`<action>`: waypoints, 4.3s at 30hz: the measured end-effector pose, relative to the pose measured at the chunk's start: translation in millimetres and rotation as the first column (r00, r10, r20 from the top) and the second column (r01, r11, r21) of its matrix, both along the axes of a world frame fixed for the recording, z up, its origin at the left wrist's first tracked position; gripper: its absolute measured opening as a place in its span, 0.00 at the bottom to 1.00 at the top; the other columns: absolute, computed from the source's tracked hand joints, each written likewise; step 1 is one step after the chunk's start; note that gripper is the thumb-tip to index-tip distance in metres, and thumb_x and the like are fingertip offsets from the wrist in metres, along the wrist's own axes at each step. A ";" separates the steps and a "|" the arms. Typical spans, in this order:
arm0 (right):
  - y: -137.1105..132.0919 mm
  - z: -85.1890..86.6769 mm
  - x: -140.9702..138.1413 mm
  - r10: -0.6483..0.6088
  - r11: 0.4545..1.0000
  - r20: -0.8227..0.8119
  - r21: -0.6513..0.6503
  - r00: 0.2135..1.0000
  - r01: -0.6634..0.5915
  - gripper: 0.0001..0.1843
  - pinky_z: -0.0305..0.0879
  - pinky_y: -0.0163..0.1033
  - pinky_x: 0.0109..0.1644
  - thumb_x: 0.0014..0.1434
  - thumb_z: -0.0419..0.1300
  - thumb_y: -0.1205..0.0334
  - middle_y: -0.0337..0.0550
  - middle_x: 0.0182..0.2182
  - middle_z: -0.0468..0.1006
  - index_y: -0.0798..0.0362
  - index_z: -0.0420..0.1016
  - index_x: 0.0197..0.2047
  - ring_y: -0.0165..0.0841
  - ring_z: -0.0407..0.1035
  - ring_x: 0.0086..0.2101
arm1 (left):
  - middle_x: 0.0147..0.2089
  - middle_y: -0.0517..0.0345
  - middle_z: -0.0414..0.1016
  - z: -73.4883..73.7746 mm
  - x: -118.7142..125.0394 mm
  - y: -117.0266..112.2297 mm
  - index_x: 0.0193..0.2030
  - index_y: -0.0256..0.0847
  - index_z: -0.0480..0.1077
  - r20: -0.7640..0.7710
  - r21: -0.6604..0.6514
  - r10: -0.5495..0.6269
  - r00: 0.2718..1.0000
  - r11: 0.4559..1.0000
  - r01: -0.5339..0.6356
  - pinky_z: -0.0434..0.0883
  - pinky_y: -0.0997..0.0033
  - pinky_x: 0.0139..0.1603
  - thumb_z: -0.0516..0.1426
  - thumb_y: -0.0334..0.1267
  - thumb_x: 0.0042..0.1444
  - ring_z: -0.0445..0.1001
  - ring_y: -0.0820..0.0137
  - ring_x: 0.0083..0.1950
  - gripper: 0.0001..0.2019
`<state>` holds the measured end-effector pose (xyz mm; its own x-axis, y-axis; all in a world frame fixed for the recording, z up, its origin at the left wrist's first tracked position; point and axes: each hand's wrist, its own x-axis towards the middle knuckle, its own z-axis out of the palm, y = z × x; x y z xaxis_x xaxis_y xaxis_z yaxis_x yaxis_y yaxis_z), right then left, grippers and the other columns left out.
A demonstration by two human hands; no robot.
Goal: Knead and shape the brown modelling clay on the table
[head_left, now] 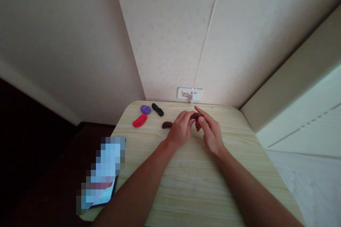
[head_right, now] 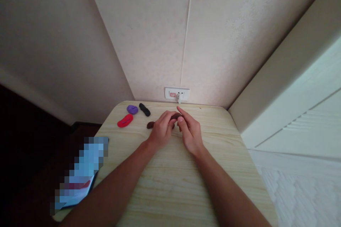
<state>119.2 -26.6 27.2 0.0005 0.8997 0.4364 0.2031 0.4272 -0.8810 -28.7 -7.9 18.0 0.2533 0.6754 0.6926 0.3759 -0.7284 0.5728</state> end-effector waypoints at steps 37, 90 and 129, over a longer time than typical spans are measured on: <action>11.4 36.7 26.3 0.334 0.915 -0.009 -0.236 0.942 -0.327 0.16 0.69 0.36 0.35 0.62 0.68 0.48 0.41 0.31 0.82 0.53 0.84 0.41 0.30 0.72 0.30 | 0.28 0.63 0.67 -0.2 -1.8 -0.2 0.38 0.39 0.71 0.480 -0.418 -0.062 0.875 0.861 0.290 0.64 0.72 0.33 0.54 0.48 0.70 0.67 0.72 0.31 0.15; -5.2 5.7 22.2 0.084 0.968 -0.305 -0.202 0.949 -0.151 0.16 0.71 0.41 0.34 0.61 0.69 0.46 0.40 0.25 0.79 0.51 0.82 0.34 0.33 0.72 0.26 | 0.31 0.55 0.75 11.5 -1.8 -8.4 0.33 0.39 0.75 0.214 -0.405 -0.091 0.973 0.898 0.173 0.69 0.67 0.35 0.56 0.46 0.68 0.73 0.67 0.34 0.16; -13.5 11.9 11.0 0.035 0.974 -0.375 -0.193 0.926 -0.115 0.15 0.65 0.37 0.22 0.60 0.71 0.48 0.36 0.17 0.77 0.51 0.81 0.33 0.31 0.69 0.17 | 0.26 0.58 0.76 12.8 10.6 -8.1 0.34 0.40 0.74 0.538 -0.503 -0.116 0.835 0.751 0.428 0.74 0.69 0.33 0.62 0.52 0.63 0.76 0.70 0.28 0.17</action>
